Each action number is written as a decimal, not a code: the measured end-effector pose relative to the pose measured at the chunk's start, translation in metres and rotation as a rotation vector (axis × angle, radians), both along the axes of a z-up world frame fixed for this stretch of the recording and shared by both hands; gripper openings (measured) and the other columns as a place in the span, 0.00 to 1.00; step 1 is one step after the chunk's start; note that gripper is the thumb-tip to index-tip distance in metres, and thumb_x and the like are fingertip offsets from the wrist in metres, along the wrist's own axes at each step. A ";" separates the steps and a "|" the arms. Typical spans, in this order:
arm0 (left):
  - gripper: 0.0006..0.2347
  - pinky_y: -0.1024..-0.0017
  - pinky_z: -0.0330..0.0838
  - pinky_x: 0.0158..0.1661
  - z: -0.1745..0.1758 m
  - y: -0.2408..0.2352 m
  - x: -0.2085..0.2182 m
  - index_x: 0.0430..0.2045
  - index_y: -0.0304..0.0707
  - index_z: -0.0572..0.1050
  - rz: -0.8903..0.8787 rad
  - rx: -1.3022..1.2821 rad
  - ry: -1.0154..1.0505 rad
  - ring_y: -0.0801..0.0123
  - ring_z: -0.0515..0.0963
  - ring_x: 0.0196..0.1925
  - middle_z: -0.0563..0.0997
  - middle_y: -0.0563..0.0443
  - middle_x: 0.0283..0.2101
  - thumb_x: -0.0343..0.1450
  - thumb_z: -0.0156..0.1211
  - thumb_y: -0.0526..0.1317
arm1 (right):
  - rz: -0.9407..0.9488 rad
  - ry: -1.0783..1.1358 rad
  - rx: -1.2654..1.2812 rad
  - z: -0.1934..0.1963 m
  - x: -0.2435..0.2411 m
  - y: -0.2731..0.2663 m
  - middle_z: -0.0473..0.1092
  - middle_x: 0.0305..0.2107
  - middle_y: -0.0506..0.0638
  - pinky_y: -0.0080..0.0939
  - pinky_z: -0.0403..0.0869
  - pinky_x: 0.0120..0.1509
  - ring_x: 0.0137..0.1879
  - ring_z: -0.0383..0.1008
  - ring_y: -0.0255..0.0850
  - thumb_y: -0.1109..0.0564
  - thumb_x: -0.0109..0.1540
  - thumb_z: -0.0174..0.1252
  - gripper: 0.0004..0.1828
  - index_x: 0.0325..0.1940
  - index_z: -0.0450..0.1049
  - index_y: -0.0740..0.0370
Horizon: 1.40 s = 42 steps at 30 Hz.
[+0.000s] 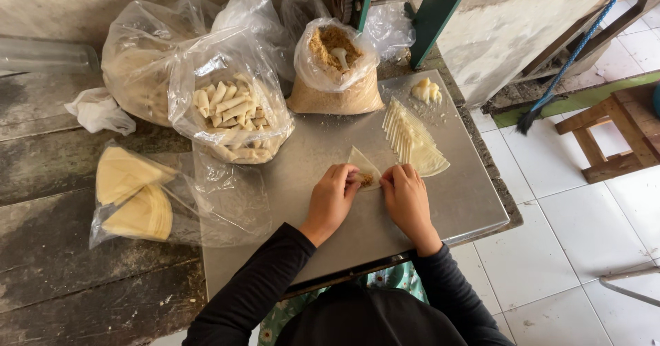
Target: The person repeatedly scoops a crumbly filling into triangular pastry sheets, folds them into triangles, and places them on a metal tray. The process continues with multiple units being assembled one by one.
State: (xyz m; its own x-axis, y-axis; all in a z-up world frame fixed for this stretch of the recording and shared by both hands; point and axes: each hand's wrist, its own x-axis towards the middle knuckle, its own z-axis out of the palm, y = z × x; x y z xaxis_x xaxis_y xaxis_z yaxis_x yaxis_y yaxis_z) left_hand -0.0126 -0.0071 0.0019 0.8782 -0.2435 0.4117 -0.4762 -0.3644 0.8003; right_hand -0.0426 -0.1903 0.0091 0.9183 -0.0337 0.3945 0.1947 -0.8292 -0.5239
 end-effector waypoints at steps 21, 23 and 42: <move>0.05 0.63 0.59 0.45 -0.004 0.011 0.004 0.34 0.45 0.80 0.009 0.353 -0.224 0.67 0.79 0.43 0.84 0.58 0.40 0.67 0.67 0.39 | 0.267 -0.066 0.100 0.006 0.000 0.015 0.73 0.41 0.55 0.47 0.74 0.52 0.47 0.74 0.52 0.65 0.60 0.60 0.12 0.48 0.78 0.64; 0.03 0.63 0.59 0.46 -0.006 0.012 0.006 0.33 0.46 0.80 -0.002 0.365 -0.248 0.68 0.79 0.43 0.84 0.59 0.39 0.68 0.65 0.38 | 0.273 -0.016 0.122 0.007 0.001 0.014 0.73 0.40 0.54 0.46 0.74 0.51 0.46 0.74 0.51 0.63 0.60 0.62 0.12 0.48 0.79 0.63; 0.02 0.58 0.63 0.41 -0.013 0.001 0.046 0.25 0.44 0.79 -0.035 0.421 -0.082 0.56 0.80 0.37 0.82 0.51 0.29 0.67 0.65 0.38 | 0.501 0.533 0.056 0.011 0.093 -0.015 0.75 0.23 0.56 0.45 0.75 0.37 0.30 0.78 0.49 0.59 0.51 0.69 0.08 0.31 0.77 0.64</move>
State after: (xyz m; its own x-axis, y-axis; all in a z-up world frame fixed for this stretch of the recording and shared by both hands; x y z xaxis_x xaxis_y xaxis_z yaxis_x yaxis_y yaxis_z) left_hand 0.0334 -0.0058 -0.0107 0.8350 -0.4342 0.3381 -0.5499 -0.6340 0.5438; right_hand 0.0508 -0.2055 0.0205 0.8956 0.4333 -0.1006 0.2499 -0.6771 -0.6922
